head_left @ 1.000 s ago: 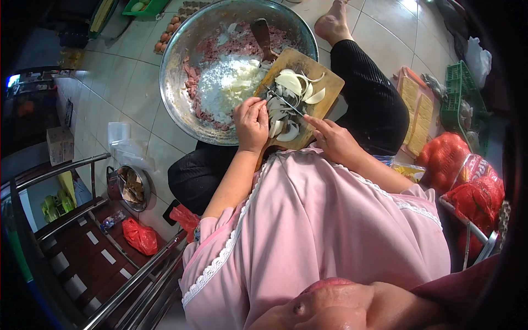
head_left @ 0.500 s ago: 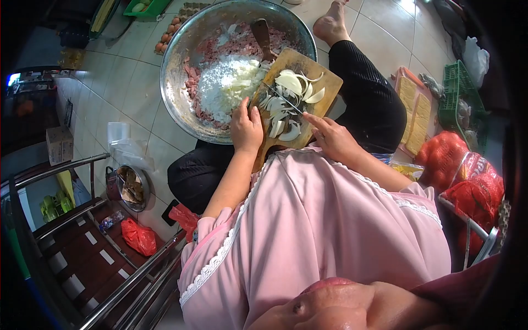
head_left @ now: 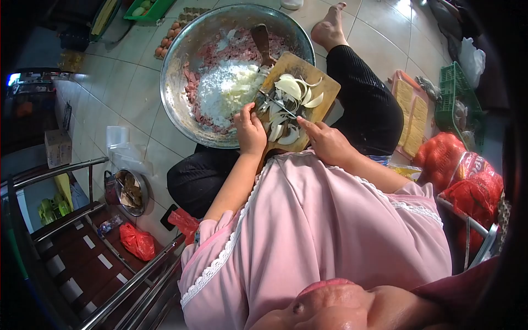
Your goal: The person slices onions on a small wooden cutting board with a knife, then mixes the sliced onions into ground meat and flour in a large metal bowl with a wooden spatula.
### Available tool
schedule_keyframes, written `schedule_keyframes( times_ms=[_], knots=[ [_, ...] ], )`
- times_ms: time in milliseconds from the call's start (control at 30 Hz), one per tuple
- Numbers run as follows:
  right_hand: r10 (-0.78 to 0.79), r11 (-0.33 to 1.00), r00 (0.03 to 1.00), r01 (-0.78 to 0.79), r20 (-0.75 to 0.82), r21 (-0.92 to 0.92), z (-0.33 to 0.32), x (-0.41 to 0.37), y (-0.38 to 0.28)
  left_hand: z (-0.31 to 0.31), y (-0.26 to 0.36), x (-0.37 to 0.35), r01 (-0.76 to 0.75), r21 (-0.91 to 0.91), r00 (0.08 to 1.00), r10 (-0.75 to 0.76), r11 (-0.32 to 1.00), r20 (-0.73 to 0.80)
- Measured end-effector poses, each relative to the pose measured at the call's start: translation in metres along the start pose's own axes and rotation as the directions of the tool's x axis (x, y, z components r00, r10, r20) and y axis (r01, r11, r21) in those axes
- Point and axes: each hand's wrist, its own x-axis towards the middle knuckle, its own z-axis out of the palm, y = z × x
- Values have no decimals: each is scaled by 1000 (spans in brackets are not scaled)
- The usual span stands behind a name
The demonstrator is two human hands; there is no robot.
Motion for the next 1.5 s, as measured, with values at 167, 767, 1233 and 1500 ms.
schedule_keyframes(
  times_ms=[167, 767, 1233, 1500],
  knots=[
    [-76, 966, 986, 109, -147, 236, 4, 7, 16, -2, -6, 3, 9, -7, 998, -8, 1000, 55],
    [-97, 995, 995, 98, -11, 32, -22, -6, -1, 15, -1, 6, -166, 97, 978, 177, 981, -114],
    [-133, 989, 990, 136, -49, 61, 5, 21, 3, 19, -5, 9, -141, 61, 979, 149, 988, -143],
    [-136, 974, 972, 166, -191, 153, -5, 6, 1, 14, 2, 9, -224, 74, 957, 234, 972, -170]
  ],
)
